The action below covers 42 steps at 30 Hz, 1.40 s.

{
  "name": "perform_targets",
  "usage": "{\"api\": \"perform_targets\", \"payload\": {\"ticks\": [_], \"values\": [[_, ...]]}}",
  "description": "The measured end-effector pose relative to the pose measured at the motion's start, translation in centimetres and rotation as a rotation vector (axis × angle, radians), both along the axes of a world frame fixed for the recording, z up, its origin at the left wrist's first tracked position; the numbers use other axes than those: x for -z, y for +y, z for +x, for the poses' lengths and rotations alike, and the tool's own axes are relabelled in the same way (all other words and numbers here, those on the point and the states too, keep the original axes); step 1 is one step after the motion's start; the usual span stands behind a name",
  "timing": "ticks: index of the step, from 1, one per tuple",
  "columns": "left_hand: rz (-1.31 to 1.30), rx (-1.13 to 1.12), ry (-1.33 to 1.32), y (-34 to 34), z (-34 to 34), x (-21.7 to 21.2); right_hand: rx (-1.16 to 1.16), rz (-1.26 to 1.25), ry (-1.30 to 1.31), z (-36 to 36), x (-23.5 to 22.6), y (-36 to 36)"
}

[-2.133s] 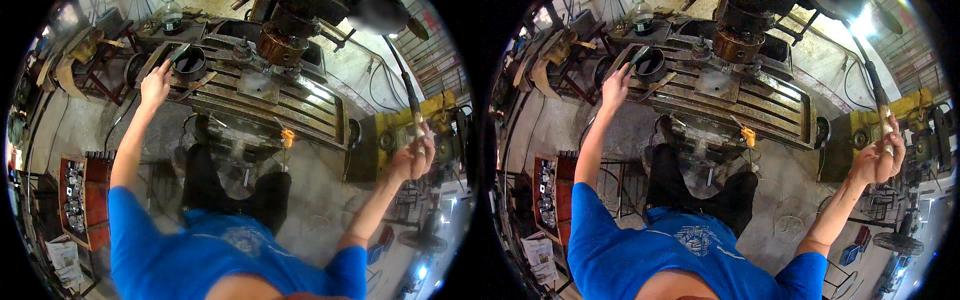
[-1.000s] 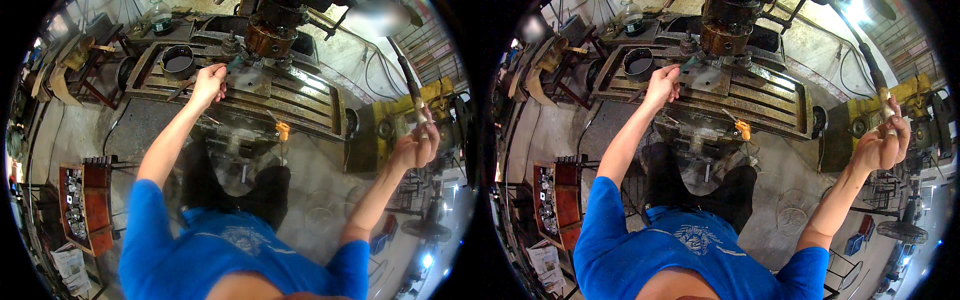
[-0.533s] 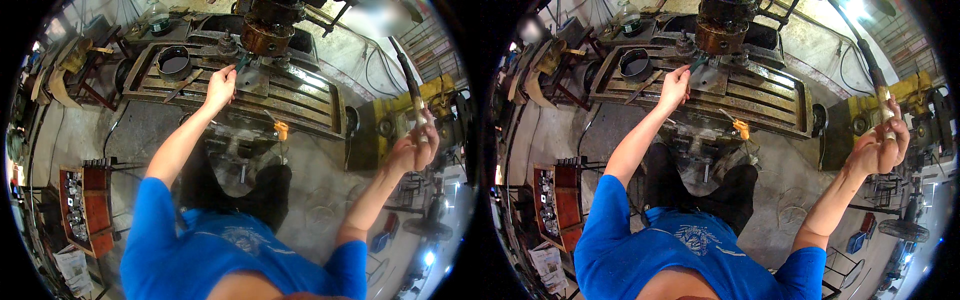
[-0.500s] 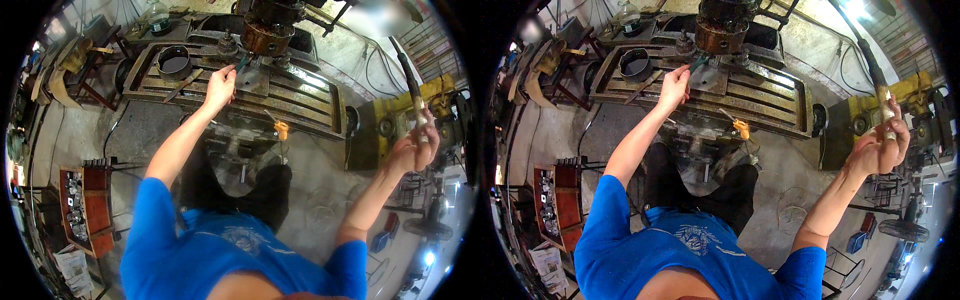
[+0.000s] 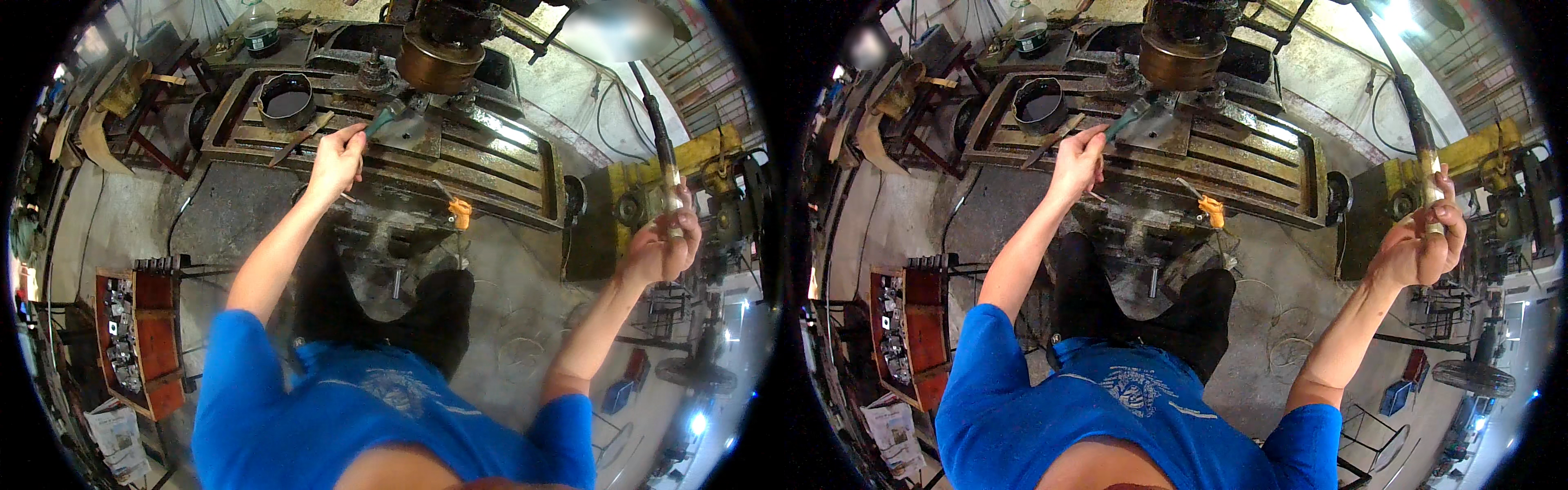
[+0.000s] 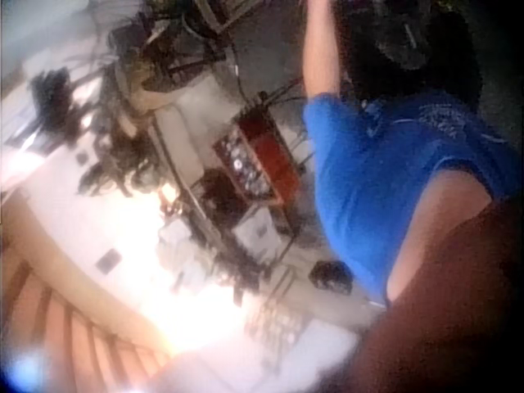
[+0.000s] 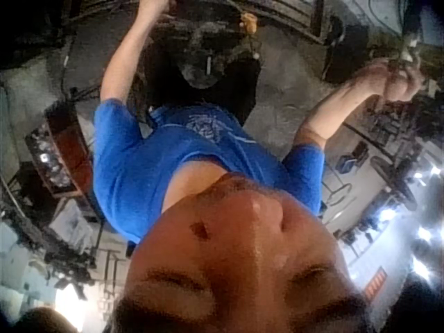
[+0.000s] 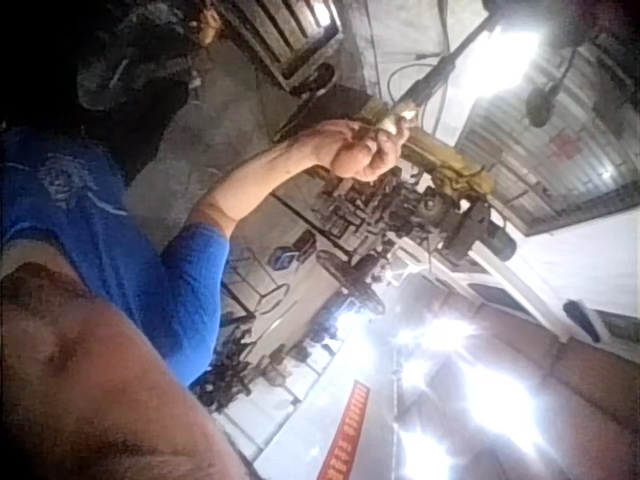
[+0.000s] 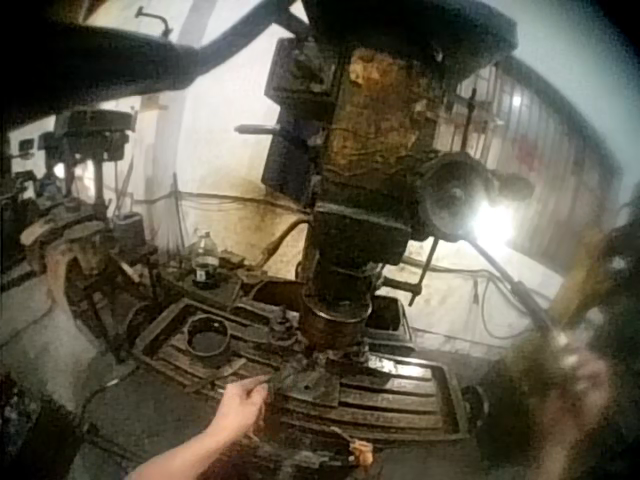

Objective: The person operates a drill press to drill holes into a metal plate. They repeatedly position the plate, lower the drill to create holes, and use a brush to clear metal shavings from the work area.

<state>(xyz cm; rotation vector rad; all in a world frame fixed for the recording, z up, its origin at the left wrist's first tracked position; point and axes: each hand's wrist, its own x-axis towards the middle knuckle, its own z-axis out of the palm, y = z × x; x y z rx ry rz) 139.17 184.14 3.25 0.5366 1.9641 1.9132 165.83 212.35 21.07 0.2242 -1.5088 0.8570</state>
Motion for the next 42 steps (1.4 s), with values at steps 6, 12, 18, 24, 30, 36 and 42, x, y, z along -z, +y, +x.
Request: {"api": "perform_targets", "payload": {"ticks": [6, 12, 18, 24, 30, 36, 42], "values": [[0.073, -0.028, -0.021, -1.9, 0.7, -1.3, -0.017, -0.013, 0.038, -0.6, 1.4, -0.4], [0.066, 0.015, -0.061, -2.6, 0.7, -0.8, -0.005, 0.065, 0.046, -0.9, 2.0, -0.7], [0.022, 0.08, -0.058, -2.7, 1.3, -0.9, -0.022, 0.105, 0.022, -1.0, 3.1, -0.2], [-0.05, 0.176, 0.011, -2.8, 1.7, -0.6, -0.043, 0.137, 0.042, -1.1, 3.6, 0.1], [-0.158, 0.195, 0.188, -2.7, 1.6, -0.4, -0.078, 0.092, 0.047, -0.5, 1.4, 0.2], [-0.18, 0.201, 0.338, -2.4, 1.2, 0.1, -0.008, -0.003, 0.052, -0.7, -0.3, -0.9], [-0.21, 0.151, 0.385, -1.7, 0.9, 0.5, -0.003, 0.089, 0.05, -0.6, -1.3, 0.7]]}}
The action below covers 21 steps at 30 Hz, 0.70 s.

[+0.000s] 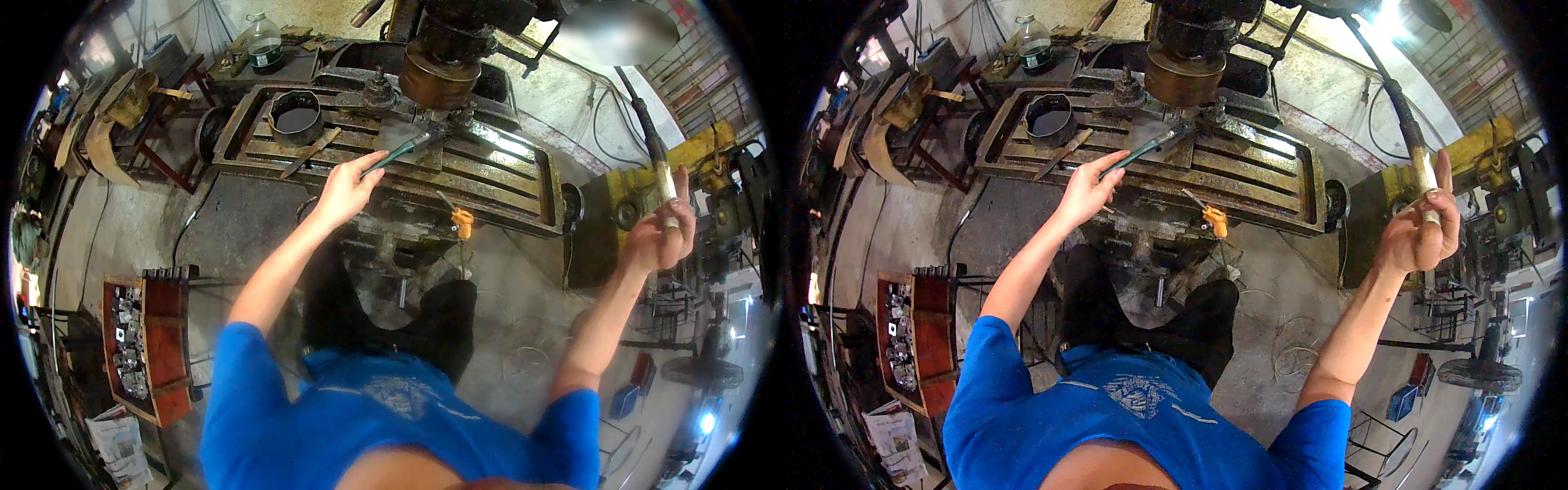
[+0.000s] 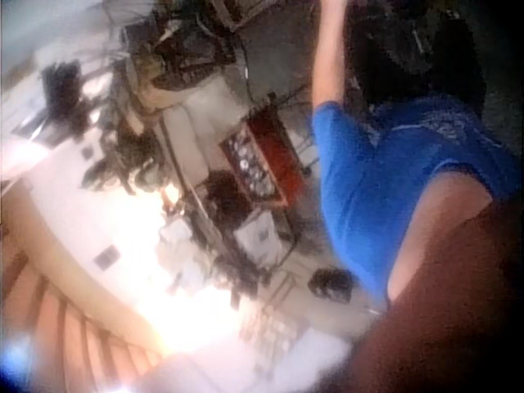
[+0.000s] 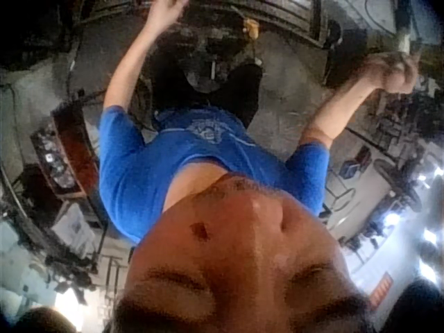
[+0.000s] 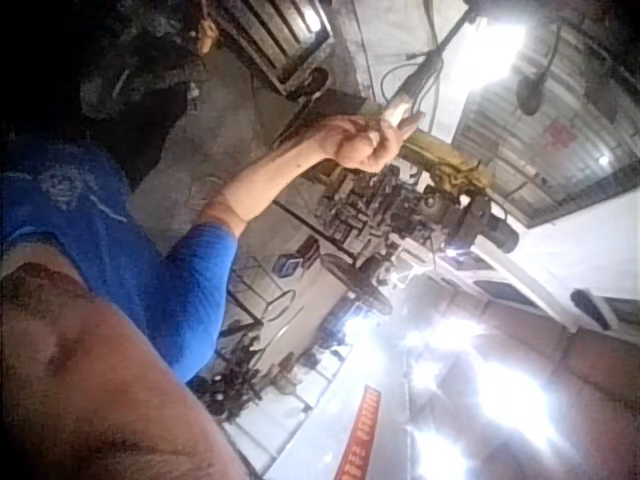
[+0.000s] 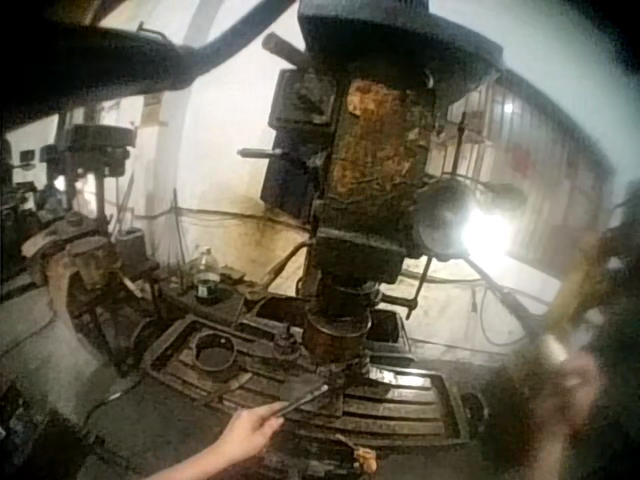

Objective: The person operates a drill press to drill holes into a metal plate. They repeatedly position the plate, lower the drill to create holes, and use a brush to clear metal shavings from the work area.

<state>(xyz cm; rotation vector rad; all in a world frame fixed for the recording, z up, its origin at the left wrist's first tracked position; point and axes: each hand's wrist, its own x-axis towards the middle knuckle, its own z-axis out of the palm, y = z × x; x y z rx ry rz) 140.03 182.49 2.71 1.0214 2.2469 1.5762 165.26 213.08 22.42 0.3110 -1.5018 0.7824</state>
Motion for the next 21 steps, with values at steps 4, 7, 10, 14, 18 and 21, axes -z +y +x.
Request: {"api": "perform_targets", "payload": {"ticks": [4, 7, 10, 14, 18, 21], "values": [[0.039, -0.02, -0.012, 0.7, 0.2, -0.7, -0.006, 0.03, 0.025, 0.3, -1.2, 0.7], [0.036, -0.025, -0.029, 0.8, 0.0, -0.7, 0.017, 0.092, 0.002, 0.3, -2.4, 1.2], [0.014, -0.028, -0.046, 1.0, 0.1, -1.1, 0.036, 0.17, -0.023, 0.5, -3.4, 1.6], [0.033, -0.024, 0.057, 1.3, -0.3, -0.9, 0.112, 0.181, -0.046, 0.7, -5.1, 2.0], [0.08, -0.011, 0.169, 1.7, -0.7, -0.7, 0.081, 0.256, -0.104, 1.4, -7.8, 4.4], [0.104, -0.02, 0.188, 1.9, -0.8, -0.8, 0.021, 0.3, -0.162, 1.3, -10.6, 5.5]]}}
